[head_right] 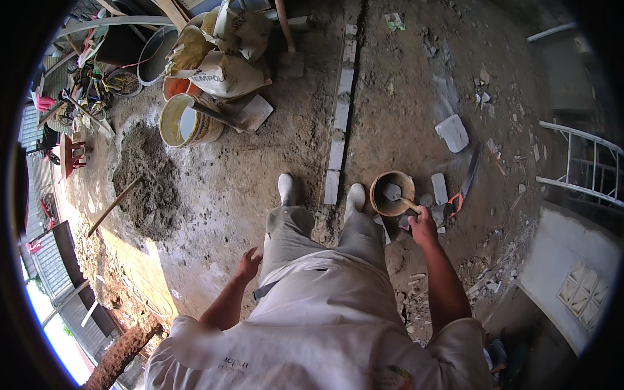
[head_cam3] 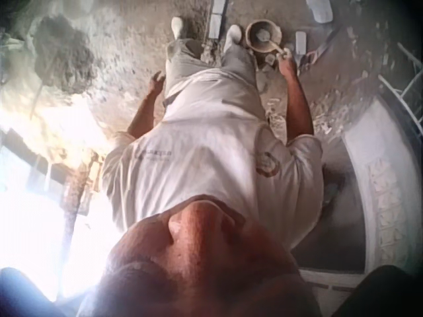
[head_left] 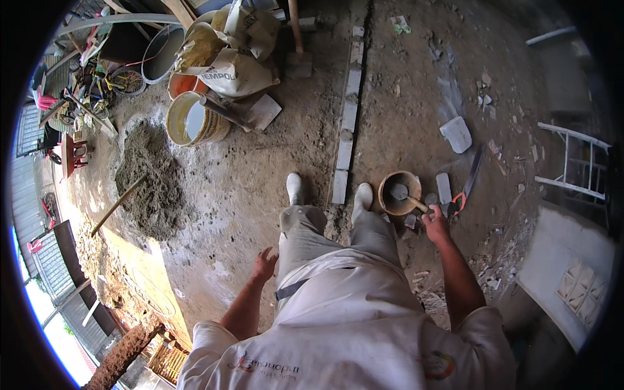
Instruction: The person scoops wet cement from a bucket using a trowel and spreads it along a line on the ground. They then place rectangular bricks into the cement, aligning them in a row. The person repeats this process, adding more cement and bricks to extend the line.
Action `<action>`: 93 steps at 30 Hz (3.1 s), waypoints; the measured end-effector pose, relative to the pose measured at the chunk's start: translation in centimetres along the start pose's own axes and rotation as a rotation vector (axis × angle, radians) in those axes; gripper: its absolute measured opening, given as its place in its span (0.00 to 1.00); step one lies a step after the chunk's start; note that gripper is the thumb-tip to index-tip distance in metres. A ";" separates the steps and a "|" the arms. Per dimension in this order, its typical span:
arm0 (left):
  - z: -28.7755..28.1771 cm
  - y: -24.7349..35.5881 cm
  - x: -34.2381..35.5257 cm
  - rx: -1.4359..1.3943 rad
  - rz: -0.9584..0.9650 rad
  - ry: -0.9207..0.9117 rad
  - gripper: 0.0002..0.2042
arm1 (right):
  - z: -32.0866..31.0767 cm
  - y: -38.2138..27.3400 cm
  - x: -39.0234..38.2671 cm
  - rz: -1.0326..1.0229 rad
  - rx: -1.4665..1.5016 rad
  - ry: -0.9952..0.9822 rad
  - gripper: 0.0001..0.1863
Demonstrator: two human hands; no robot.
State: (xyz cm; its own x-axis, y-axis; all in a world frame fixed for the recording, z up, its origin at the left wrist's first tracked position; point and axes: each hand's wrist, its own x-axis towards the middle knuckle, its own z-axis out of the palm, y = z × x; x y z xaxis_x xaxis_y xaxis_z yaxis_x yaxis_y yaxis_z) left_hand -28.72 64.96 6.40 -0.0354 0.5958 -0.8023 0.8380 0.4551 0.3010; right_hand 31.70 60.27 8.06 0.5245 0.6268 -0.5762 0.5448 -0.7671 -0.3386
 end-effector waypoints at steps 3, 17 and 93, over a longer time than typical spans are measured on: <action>-5.5 -1.3 5.0 0.163 0.141 -0.126 0.24 | 1.6 -4.2 -0.6 0.046 0.077 0.075 0.27; -20.4 -6.1 16.9 0.262 0.025 -0.133 0.20 | 12.3 -12.2 -7.9 0.145 0.098 -0.021 0.29; -23.4 10.0 24.7 0.424 0.334 -0.103 0.29 | 13.9 -17.2 -18.5 0.377 0.131 0.096 0.24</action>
State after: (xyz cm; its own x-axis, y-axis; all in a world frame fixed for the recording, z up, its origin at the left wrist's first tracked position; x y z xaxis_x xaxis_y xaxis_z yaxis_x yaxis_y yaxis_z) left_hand -33.95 99.68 1.67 0.3056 0.5850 -0.7513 0.9413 -0.0668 0.3309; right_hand 3.56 59.99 14.23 0.7337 0.3036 -0.6079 0.2178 -0.9525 -0.2128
